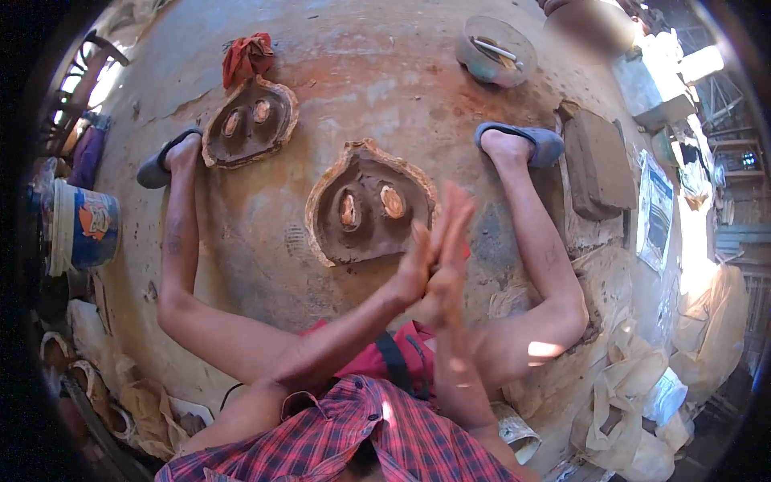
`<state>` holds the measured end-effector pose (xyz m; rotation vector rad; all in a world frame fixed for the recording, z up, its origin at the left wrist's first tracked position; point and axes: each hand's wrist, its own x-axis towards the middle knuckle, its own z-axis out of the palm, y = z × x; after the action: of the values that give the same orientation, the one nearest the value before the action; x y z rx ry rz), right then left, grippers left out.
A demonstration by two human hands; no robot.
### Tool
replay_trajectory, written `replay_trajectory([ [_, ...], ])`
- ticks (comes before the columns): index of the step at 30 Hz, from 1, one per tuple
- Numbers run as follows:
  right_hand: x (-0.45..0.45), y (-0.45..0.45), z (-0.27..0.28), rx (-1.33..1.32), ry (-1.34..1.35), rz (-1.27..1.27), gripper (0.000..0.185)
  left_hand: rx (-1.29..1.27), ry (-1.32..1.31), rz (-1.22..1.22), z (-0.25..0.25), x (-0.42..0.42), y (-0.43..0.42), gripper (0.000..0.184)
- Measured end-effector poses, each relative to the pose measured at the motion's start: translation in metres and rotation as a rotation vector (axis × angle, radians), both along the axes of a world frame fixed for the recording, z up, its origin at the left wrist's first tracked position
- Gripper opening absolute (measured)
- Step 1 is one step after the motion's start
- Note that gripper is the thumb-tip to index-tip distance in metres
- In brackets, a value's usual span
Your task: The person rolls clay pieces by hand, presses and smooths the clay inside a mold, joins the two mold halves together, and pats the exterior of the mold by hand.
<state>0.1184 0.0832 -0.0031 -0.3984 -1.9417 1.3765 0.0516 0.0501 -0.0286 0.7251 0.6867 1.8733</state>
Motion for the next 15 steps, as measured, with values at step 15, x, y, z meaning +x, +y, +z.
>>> replay_trajectory([
  [15,-0.015,-0.005,-0.003,0.113,-0.306,-0.130,0.089,-0.234,-0.527,-0.011,0.008,-0.008,-0.006,0.097],
])
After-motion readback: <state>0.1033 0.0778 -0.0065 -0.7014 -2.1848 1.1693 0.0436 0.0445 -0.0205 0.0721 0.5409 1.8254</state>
